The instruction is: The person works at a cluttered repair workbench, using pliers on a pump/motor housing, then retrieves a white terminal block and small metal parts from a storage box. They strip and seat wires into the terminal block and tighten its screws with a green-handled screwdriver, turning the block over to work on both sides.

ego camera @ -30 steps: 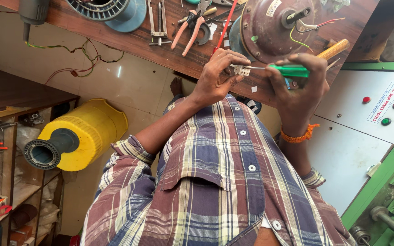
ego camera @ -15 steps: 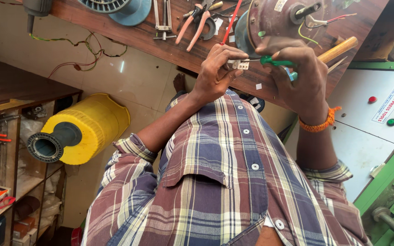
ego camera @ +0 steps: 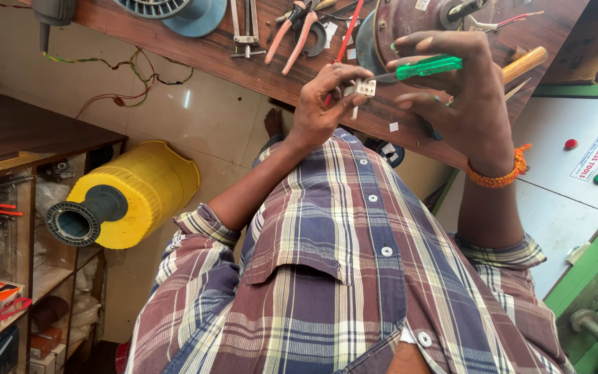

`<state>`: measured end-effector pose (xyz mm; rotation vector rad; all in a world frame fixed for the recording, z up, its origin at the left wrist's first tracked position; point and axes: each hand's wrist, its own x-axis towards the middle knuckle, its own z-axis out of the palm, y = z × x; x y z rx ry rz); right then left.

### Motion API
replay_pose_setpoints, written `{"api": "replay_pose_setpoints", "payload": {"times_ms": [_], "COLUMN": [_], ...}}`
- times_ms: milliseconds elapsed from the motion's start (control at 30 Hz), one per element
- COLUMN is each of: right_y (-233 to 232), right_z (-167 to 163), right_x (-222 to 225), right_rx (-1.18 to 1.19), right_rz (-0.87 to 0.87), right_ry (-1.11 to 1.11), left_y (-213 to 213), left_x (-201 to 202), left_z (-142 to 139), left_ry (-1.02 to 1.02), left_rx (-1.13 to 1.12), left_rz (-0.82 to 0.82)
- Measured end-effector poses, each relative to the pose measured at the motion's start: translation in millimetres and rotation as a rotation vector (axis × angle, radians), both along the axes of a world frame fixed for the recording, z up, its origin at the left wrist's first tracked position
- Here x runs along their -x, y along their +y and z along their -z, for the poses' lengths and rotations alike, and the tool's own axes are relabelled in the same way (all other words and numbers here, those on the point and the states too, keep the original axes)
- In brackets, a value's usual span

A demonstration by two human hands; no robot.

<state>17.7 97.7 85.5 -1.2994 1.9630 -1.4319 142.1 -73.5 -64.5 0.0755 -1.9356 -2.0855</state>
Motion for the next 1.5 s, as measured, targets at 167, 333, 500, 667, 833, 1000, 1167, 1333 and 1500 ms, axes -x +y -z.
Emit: {"api": "replay_pose_setpoints", "payload": {"times_ms": [167, 333, 500, 667, 833, 1000, 1167, 1333, 1500], "right_y": [-2.1, -4.9, -6.5, -3.1, 2.6, 12.9, 30.5, 33.8, 20.1], "right_z": [-4.3, -7.1, -1.6, 3.2, 6.1, 20.2, 27.2, 17.2, 16.4], "right_x": [-10.6, -22.9, -24.9, -24.1, -24.3, -34.9, -29.6, -26.7, -41.9], "right_rx": [-0.035, -0.02, 0.046, 0.03, 0.112, 0.118, -0.14, 0.006, 0.025], "right_rz": [0.146, 0.207, 0.209, 0.172, 0.196, 0.304, 0.429, 0.186, 0.274], "right_ry": [0.08, 0.024, 0.013, -0.008, -0.255, -0.101, 0.227, -0.103, -0.019], "left_y": [4.0, 3.1, -0.1, 0.1, -5.1, -5.1, -11.4, -5.7, -2.6], "left_x": [8.2, 7.6, 8.9, 6.4, 1.8, -4.7, -3.7, -2.5, -9.8], "left_z": [2.8, -3.1, 0.5, 16.0, 18.8, 7.8, 1.1, 1.3, 9.3], "left_ry": [0.001, -0.065, -0.081, -0.096, -0.065, -0.048, 0.039, -0.053, -0.083], "left_rx": [-0.35, -0.307, -0.516, -0.531, -0.572, -0.546, -0.405, -0.295, -0.345], "left_rz": [0.177, 0.238, 0.198, 0.215, 0.327, 0.381, 0.342, 0.365, 0.341]}}
